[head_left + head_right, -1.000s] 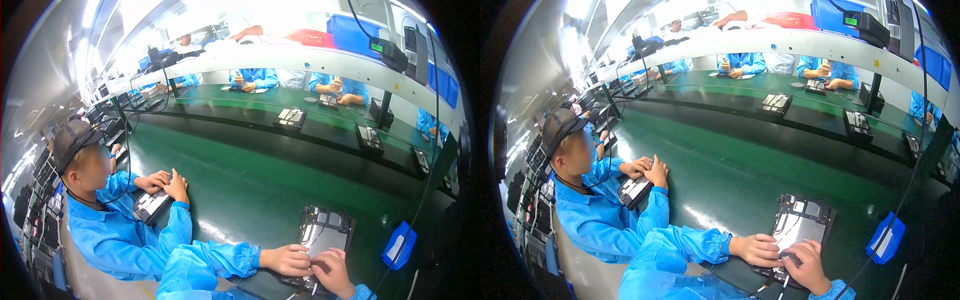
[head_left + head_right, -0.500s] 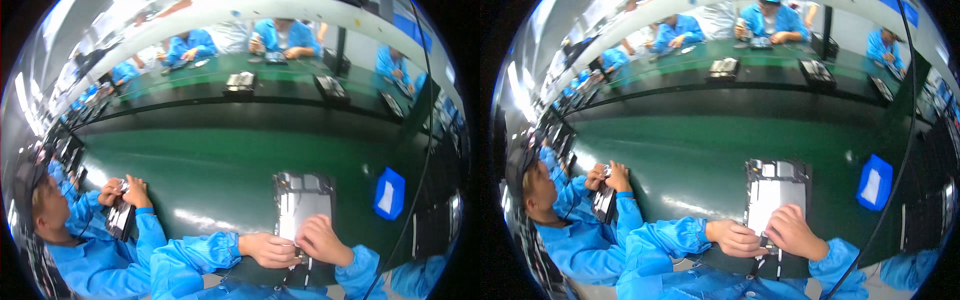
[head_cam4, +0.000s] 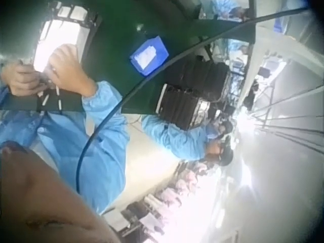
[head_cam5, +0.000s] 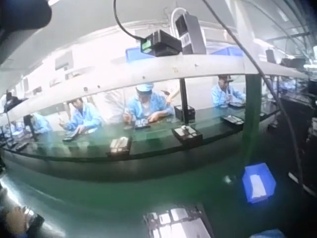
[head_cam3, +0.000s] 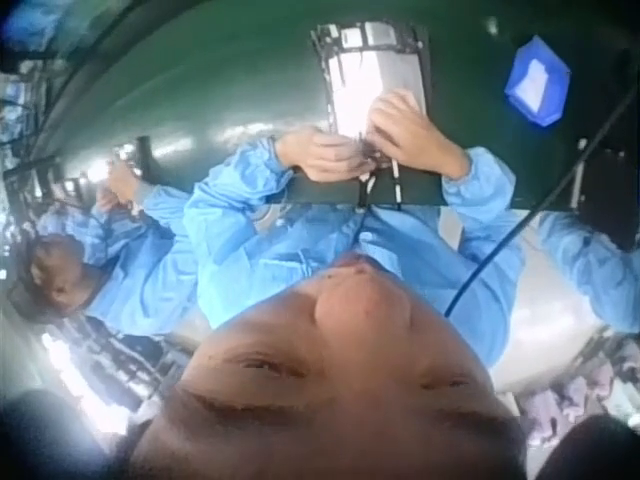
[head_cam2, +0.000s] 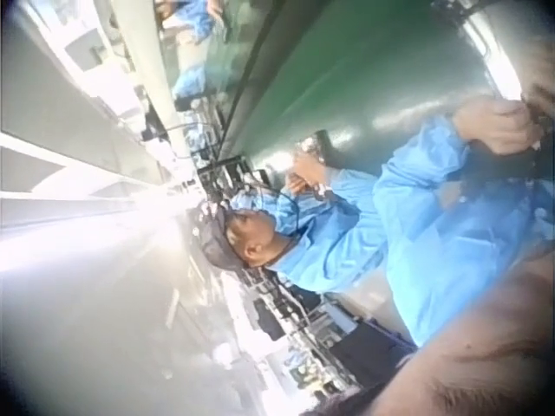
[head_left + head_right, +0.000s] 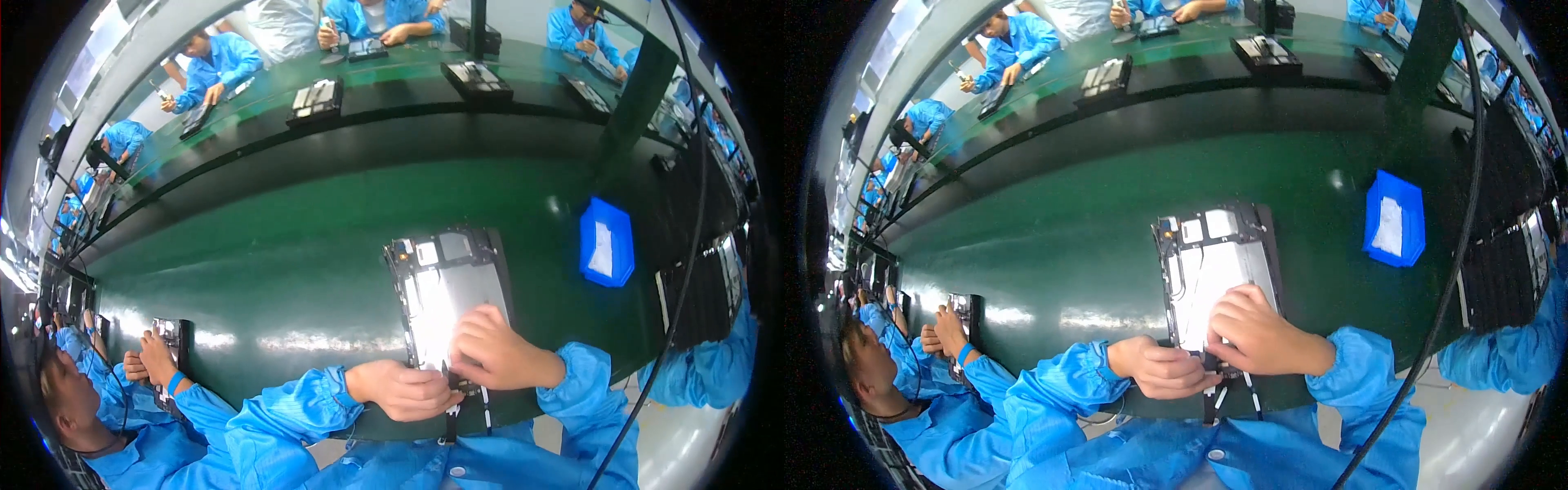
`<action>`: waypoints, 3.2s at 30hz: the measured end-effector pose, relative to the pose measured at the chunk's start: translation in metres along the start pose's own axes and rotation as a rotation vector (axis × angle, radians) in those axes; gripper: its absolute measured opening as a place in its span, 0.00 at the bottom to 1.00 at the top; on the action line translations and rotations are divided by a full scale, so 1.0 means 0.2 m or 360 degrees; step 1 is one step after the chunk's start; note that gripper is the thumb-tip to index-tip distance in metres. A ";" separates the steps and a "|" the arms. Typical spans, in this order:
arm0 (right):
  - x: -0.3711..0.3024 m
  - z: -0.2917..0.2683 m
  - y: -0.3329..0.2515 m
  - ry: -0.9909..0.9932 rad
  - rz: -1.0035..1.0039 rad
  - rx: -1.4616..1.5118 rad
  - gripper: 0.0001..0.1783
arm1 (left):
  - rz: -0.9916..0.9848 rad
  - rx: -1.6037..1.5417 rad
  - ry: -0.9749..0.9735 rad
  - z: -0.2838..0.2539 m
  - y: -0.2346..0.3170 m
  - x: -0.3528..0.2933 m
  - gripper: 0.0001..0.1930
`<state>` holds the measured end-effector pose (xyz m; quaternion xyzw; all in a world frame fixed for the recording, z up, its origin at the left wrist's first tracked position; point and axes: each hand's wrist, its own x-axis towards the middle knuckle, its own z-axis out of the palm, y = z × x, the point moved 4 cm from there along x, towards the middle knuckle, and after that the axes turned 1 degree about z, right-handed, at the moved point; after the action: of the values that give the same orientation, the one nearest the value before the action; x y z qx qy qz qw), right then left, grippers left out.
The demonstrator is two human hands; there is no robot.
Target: The person connects ribbon cables to internal electronic components of a tablet chassis by hand.
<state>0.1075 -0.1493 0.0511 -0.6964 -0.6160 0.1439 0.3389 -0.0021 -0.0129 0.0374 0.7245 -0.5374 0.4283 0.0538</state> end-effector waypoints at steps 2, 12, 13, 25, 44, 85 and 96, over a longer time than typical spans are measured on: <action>0.02 0.00 0.01 0.0054 0.0019 -0.0131 0.07 | 0.0003 0.0011 0.0057 0.01 -0.01 -0.01 0.11; -0.20 -0.55 0.20 0.1184 0.0545 -0.1076 0.04 | -0.1117 -0.0243 0.0168 0.02 -0.16 -0.02 0.11; -0.31 -0.63 0.25 0.1297 0.0613 -0.1314 0.04 | -0.1301 -0.0333 0.0139 0.02 -0.25 0.01 0.09; -0.55 -0.75 0.37 0.1398 0.0779 -0.1799 0.08 | -0.1979 -0.0416 0.0012 0.17 -0.34 -0.11 0.06; -0.09 -0.02 0.00 -0.0331 -0.0071 -0.0224 0.21 | -0.2025 -0.0312 -0.0170 0.21 -0.35 -0.14 0.07; -0.22 -0.01 -0.02 0.0613 -0.0030 -0.0196 0.16 | -0.0802 -0.0291 0.0147 0.07 -0.09 0.16 0.12; -0.25 -0.04 0.02 0.0601 0.0089 0.0259 0.11 | -0.0248 0.0286 -0.0113 0.05 -0.03 0.18 0.12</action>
<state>0.1054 -0.1987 0.0440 -0.6982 -0.5084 0.0695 0.4993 0.0110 -0.0423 0.0575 0.7807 -0.4405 0.4432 0.0028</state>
